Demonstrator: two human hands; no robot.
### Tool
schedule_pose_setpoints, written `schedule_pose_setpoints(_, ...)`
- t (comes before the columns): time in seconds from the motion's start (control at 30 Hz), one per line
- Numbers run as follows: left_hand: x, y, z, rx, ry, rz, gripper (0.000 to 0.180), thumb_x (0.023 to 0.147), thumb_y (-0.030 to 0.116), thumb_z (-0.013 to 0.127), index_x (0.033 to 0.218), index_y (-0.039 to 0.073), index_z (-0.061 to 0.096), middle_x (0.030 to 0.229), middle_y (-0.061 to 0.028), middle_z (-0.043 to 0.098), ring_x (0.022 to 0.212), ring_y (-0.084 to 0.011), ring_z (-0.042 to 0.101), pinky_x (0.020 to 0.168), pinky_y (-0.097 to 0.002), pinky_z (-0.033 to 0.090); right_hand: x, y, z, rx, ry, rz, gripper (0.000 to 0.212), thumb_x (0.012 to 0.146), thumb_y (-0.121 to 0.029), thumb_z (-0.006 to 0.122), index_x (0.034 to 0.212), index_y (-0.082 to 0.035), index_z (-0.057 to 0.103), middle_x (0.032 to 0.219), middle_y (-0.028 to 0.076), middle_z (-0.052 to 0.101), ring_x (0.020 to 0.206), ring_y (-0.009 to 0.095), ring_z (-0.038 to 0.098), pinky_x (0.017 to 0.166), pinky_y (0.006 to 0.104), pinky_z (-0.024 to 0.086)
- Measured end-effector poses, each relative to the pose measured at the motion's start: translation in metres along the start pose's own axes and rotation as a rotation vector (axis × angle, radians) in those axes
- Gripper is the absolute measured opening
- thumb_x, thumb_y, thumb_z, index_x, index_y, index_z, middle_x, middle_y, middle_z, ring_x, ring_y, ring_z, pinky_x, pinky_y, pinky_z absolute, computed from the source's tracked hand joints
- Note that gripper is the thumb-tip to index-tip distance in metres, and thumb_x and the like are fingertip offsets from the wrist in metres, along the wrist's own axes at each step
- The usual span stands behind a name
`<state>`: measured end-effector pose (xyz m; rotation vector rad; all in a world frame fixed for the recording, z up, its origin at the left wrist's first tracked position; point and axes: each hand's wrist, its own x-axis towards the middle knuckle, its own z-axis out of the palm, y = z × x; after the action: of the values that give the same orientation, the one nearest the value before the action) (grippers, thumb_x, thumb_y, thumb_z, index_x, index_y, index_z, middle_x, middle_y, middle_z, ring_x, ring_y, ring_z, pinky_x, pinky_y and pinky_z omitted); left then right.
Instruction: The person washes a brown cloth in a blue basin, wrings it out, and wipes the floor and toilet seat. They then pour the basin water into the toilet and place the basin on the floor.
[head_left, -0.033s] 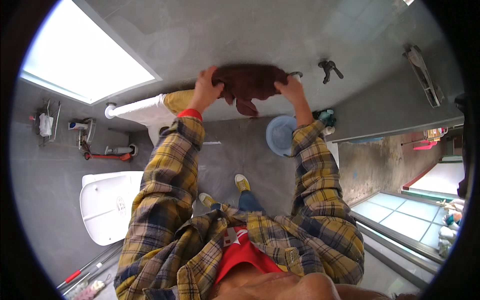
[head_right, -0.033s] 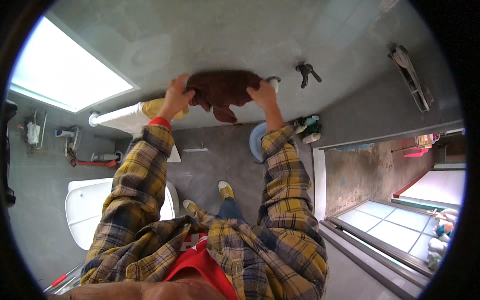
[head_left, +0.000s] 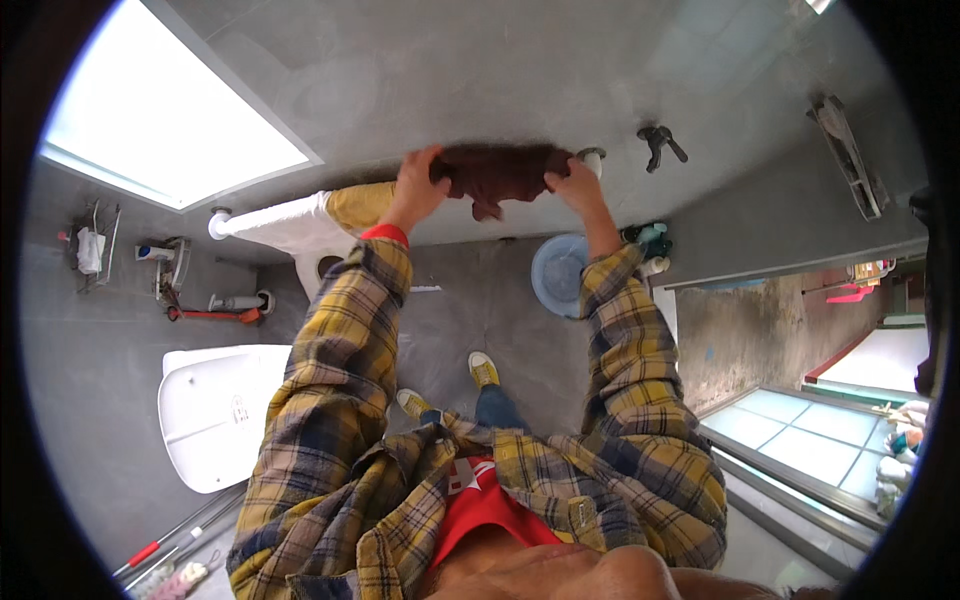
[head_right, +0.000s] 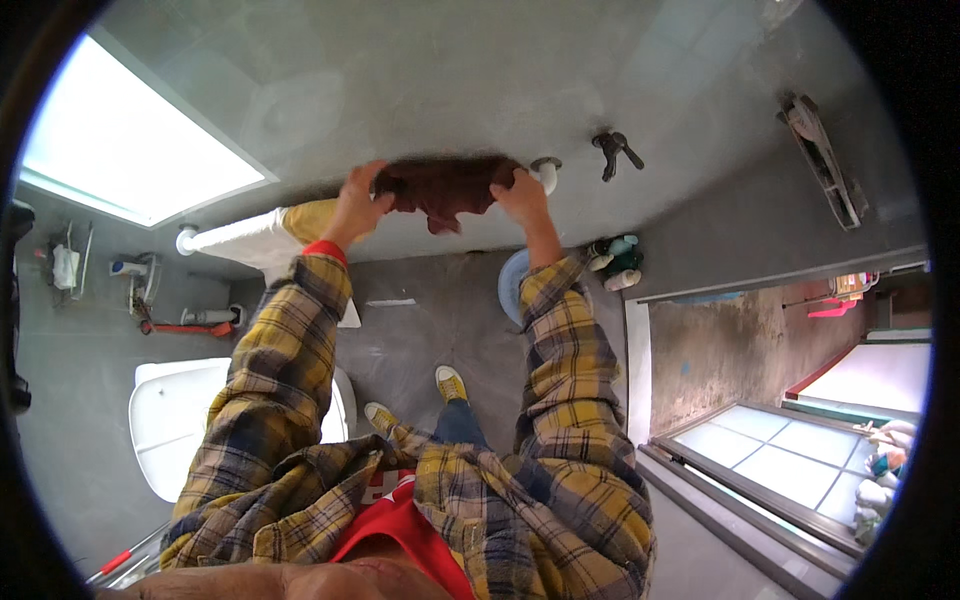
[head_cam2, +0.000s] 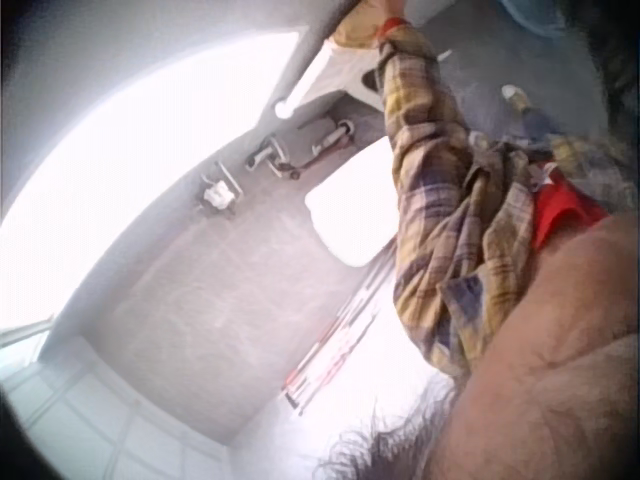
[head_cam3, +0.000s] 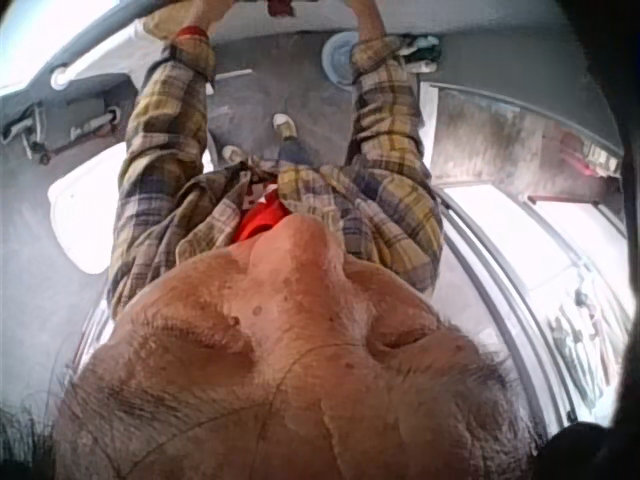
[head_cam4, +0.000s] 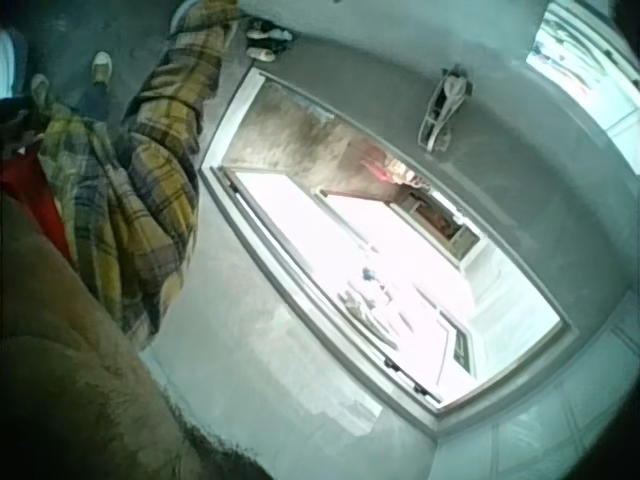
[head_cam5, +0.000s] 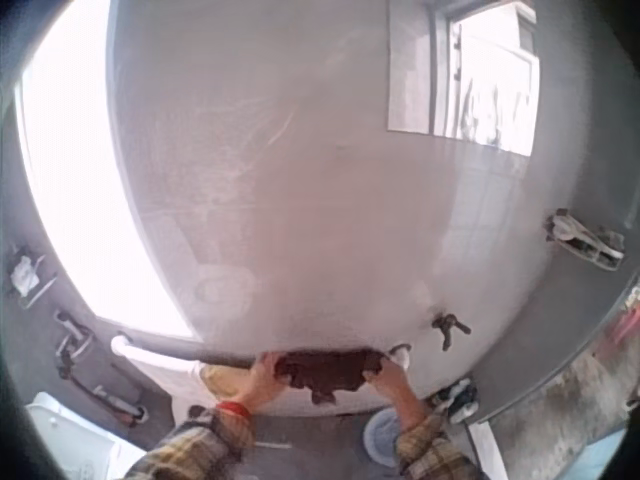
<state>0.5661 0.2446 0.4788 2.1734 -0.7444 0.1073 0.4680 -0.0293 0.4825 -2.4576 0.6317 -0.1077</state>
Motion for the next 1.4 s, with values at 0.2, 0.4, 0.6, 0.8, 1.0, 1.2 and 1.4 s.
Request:
schedule_pose_setpoints(0.2, -0.035, -0.05, 0.053, 0.349, -0.158, 0.125, 0.062, 0.074, 0.008, 0.065, 0.133, 0.017, 0.048, 0.134, -0.0175, 0.045, 0.127, -0.0377, 0.039, 0.103, -0.0444, 0.036, 0.023, 0.04, 0.06, 0.04, 0.187, -0.227, 0.059, 0.081, -0.027, 0.063, 0.133, -0.004, 0.045, 0.128, 0.02, 0.053, 0.117, 0.04, 0.048, 0.1, 0.0446, 0.038)
schedule_pose_setpoints(0.4, -0.058, -0.029, 0.029, 0.134, -0.1, 0.111, 0.058, 0.077, 0.006, 0.063, 0.132, 0.013, 0.048, 0.134, -0.0167, 0.046, 0.126, -0.0371, 0.041, 0.103, -0.0424, 0.037, 0.02, 0.035, 0.06, 0.024, 0.296, -0.295, 0.058, 0.081, -0.018, 0.063, 0.134, -0.007, 0.044, 0.125, 0.019, 0.054, 0.115, 0.041, 0.047, 0.099, 0.0464, 0.037)
schedule_pose_setpoints(0.6, -0.199, -0.035, -0.053, -0.13, -0.066, -0.28, 0.037, 0.085, 0.011, 0.063, 0.121, 0.007, 0.055, 0.112, -0.0136, 0.06, 0.104, -0.0285, 0.058, 0.087, -0.0366, 0.048, -0.071, 0.053, 0.079, 0.64, 0.336, -0.102, 0.042, 0.091, -0.016, 0.058, 0.13, 0.0, 0.049, 0.127, 0.017, 0.055, 0.112, 0.028, 0.055, 0.095, 0.0357, 0.044)
schedule_pose_setpoints(0.8, -0.407, -0.078, -0.168, -0.168, 0.421, -0.868, 0.026, 0.088, 0.012, 0.06, 0.111, 0.003, 0.06, 0.087, -0.0081, 0.066, 0.08, -0.0156, 0.062, 0.075, -0.0293, 0.049, -0.193, 0.134, 0.133, -0.132, -0.04, -0.045, 0.04, 0.087, -0.03, 0.058, 0.114, 0.0, 0.057, 0.113, 0.022, 0.06, 0.1, 0.036, 0.058, 0.087, 0.041, 0.046)
schedule_pose_setpoints(1.0, -0.628, -0.106, -0.313, 0.106, 1.231, -1.174, 0.027, 0.082, 0.012, 0.064, 0.107, 0.001, 0.062, 0.08, -0.0093, 0.068, 0.073, -0.0145, 0.064, 0.066, -0.0285, 0.05, -0.274, 0.127, 0.195, 0.002, -0.633, -0.115, 0.021, 0.083, -0.012, 0.061, 0.101, 0.001, 0.061, 0.085, 0.011, 0.064, 0.074, 0.025, 0.061, 0.068, 0.036, 0.049)
schedule_pose_setpoints(1.2, -0.785, -0.078, -0.46, 0.223, 1.602, -1.301, 0.033, 0.082, 0.013, 0.064, 0.113, 0.003, 0.061, 0.089, -0.0097, 0.069, 0.079, -0.0171, 0.066, 0.072, -0.0305, 0.051, -0.284, 0.045, 0.195, 0.208, -1.047, 0.004, 0.015, 0.087, -0.007, 0.059, 0.1, 0.0, 0.058, 0.074, 0.007, 0.059, 0.06, 0.015, 0.054, 0.051, 0.0295, 0.044)
schedule_pose_setpoints(1.4, -0.867, -0.06, -0.64, 0.505, 1.721, -1.335, 0.059, 0.08, 0.036, 0.067, 0.124, -0.002, 0.054, 0.112, -0.0187, 0.064, 0.102, -0.0265, 0.061, 0.089, -0.0343, 0.047, -0.256, 0.027, 0.242, 0.051, -1.092, 0.115, 0.022, 0.09, -0.01, 0.056, 0.109, 0.002, 0.056, 0.085, 0.012, 0.063, 0.066, 0.019, 0.058, 0.057, 0.0328, 0.05)
